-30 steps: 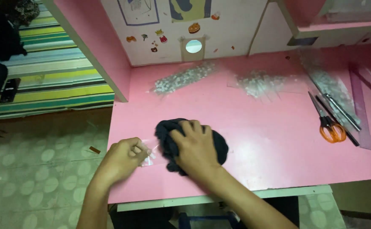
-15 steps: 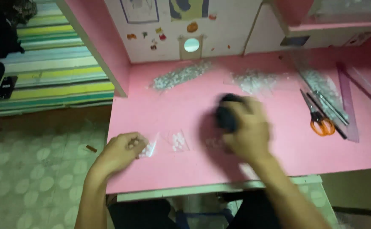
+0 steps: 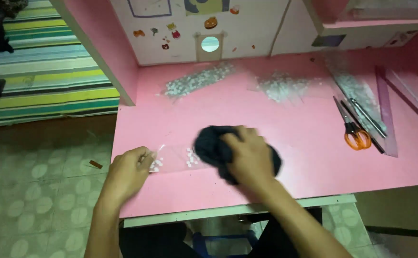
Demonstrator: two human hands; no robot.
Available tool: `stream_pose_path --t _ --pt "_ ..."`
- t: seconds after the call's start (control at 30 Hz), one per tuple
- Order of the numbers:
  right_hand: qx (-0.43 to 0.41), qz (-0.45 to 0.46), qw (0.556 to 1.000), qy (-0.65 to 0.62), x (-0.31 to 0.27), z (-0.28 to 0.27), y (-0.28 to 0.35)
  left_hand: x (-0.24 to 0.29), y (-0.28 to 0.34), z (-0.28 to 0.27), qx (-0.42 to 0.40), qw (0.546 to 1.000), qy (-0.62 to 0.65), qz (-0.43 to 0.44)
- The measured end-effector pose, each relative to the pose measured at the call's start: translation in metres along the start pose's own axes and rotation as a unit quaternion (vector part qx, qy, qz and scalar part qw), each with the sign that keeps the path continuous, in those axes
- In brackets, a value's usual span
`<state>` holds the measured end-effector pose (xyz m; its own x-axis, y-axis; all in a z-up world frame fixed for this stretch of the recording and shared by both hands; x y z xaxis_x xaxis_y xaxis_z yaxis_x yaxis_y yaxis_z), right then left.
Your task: Peeling small white stickers from a transparent sheet and applying them to a black fabric item.
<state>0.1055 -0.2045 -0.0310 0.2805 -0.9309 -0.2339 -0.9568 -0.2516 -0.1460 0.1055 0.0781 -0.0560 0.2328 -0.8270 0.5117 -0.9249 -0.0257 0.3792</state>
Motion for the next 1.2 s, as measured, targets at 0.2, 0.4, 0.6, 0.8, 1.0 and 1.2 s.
stream_pose_path --t 0.2,0.4,0.6,0.8,1.0,1.2 --pt "0.068 0.138 0.984 -0.092 0.101 -0.049 0.057 -0.021 0.024 -0.025 0.012 0.978 0.208 -0.002" --pt "0.083 0.175 0.977 0.09 0.1 -0.045 0.062 -0.089 0.084 -0.053 0.154 0.914 0.375 -0.034" --pt "0.069 0.012 0.997 0.023 -0.042 -0.019 -0.011 -0.093 0.159 -0.084 0.363 0.88 0.294 0.082" --pt "0.053 -0.279 0.955 -0.081 -0.163 0.006 0.038 -0.152 0.114 -0.045 0.415 0.902 0.08 0.091" --pt "-0.009 -0.364 0.922 -0.136 -0.082 -0.025 0.115 0.148 0.151 0.041 0.438 0.72 -0.452 0.292" --pt "0.016 -0.073 0.974 -0.212 0.074 -0.063 0.124 0.156 0.123 0.076 0.149 0.86 -0.105 0.476"
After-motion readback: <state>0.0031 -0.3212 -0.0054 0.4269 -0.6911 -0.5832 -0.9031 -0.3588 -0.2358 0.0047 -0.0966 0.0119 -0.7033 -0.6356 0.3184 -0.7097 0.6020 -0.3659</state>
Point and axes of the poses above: each hand's wrist, its own y-axis away from the middle knuckle, its own z-axis out of the palm, x = y × z, the point moved 9 cm from there along -y, towards the middle knuckle, and after that the axes turned 4 degrees about -x, right-handed, at the moved point
